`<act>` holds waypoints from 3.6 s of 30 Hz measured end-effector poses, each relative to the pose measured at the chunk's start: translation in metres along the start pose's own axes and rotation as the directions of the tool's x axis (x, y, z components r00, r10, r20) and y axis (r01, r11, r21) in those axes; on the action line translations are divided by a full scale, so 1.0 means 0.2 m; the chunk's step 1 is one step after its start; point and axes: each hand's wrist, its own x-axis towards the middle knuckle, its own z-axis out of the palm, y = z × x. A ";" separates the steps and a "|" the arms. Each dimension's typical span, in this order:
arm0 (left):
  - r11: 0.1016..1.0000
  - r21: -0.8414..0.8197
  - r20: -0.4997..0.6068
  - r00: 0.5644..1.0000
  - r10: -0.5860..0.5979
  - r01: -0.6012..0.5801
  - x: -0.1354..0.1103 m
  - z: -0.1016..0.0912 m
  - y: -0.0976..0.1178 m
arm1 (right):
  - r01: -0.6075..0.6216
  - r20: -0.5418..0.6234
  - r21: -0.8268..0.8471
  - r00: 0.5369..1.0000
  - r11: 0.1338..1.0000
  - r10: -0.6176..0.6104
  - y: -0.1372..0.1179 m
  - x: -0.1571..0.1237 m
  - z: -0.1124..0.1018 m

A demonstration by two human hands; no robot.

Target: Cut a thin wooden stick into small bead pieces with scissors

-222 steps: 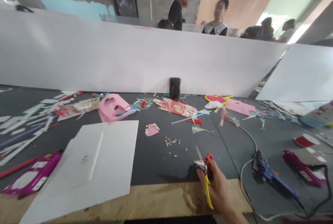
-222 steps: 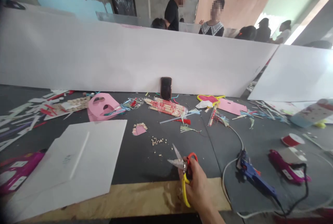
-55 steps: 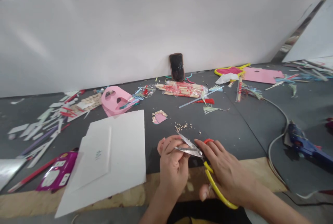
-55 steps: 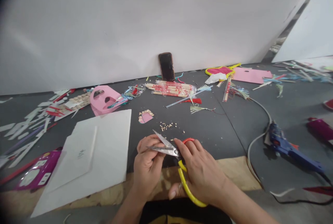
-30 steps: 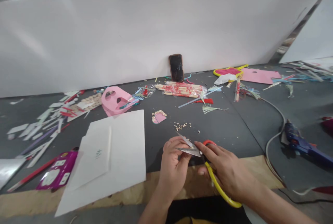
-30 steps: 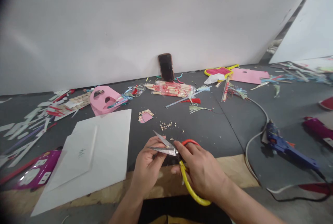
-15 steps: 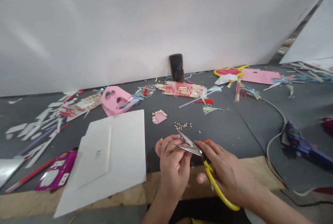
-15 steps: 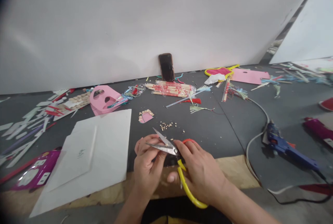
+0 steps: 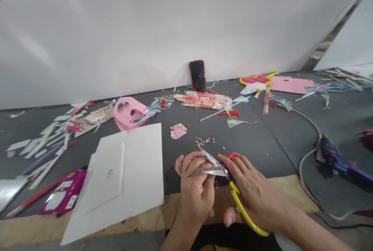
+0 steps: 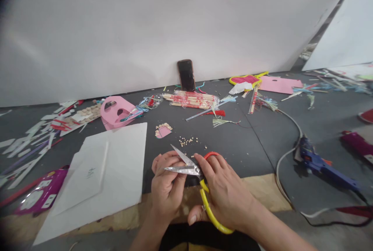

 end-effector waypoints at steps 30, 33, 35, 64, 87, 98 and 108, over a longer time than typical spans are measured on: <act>0.986 -0.128 -0.065 0.991 -0.116 0.107 0.00 0.01 -0.02 | -0.044 0.028 0.036 0.999 0.998 0.043 -0.02 0.02 -0.01; 0.977 -0.173 -0.055 0.989 -0.136 0.125 0.00 0.02 -0.01 | -0.034 0.051 0.045 0.998 0.998 0.032 -0.02 0.01 -0.01; 0.967 -0.215 -0.040 0.988 -0.148 0.136 0.00 0.02 -0.01 | -0.022 0.063 0.062 0.998 0.998 0.018 -0.01 0.01 -0.02; 0.977 -0.157 0.003 0.989 -0.146 0.145 -0.01 0.05 -0.06 | -0.112 0.120 0.183 0.989 0.977 0.090 -0.01 0.03 0.03; 0.936 -0.317 0.040 0.988 -0.149 0.154 0.02 0.02 -0.04 | -0.032 0.060 0.133 0.998 0.991 0.024 0.00 0.01 0.03; 0.960 -0.201 0.074 0.980 -0.186 0.198 0.03 0.02 -0.03 | -0.171 0.127 0.169 0.980 0.971 0.151 0.03 0.03 0.03; 0.966 -0.207 0.006 0.988 -0.155 0.153 0.01 -0.01 -0.11 | -0.467 0.012 -0.274 0.872 0.841 0.489 0.41 0.13 -0.05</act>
